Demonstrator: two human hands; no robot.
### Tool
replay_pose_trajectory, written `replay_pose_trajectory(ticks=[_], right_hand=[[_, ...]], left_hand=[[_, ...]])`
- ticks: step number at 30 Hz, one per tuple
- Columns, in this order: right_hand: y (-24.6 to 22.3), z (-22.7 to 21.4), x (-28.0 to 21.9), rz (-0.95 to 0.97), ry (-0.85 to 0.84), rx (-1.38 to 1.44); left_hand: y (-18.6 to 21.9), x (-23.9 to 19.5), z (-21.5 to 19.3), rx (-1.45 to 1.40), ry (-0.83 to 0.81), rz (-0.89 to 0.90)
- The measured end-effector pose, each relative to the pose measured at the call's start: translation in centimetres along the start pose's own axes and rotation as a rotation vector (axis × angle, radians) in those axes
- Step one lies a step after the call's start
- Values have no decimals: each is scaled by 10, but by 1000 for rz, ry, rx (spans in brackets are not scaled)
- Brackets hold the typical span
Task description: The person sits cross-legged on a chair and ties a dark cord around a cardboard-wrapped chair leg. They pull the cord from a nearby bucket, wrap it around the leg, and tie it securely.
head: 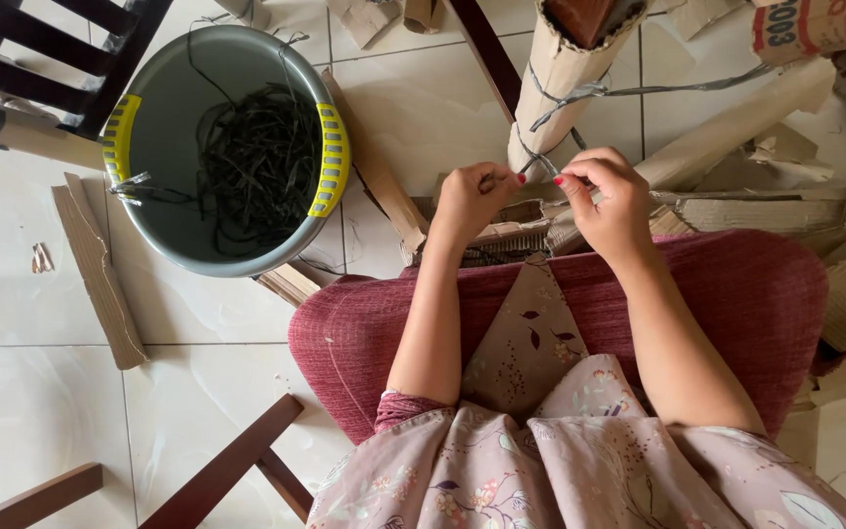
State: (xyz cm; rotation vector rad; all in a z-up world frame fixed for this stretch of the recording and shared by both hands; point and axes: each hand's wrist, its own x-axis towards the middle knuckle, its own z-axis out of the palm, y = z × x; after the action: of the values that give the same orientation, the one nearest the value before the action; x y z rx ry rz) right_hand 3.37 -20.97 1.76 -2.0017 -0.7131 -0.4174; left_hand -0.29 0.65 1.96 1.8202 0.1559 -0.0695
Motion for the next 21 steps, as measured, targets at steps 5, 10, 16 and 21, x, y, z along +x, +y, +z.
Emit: replay_pose_trajectory(ticks=[5,10,16,21], right_hand=[[-7,-4,5,-24,42,15],[-9,-3,4,-41,73,44],[-31,-3,12,-96,-3,133],[-17,13,-7,1,-95,310]], left_hand=[[4,-4,-25,92,-57,-7],[10,-8,-48,95,-36,-30],[0,1,-21,-730,46,-54],[-40,25,16,-1403,28,-47]])
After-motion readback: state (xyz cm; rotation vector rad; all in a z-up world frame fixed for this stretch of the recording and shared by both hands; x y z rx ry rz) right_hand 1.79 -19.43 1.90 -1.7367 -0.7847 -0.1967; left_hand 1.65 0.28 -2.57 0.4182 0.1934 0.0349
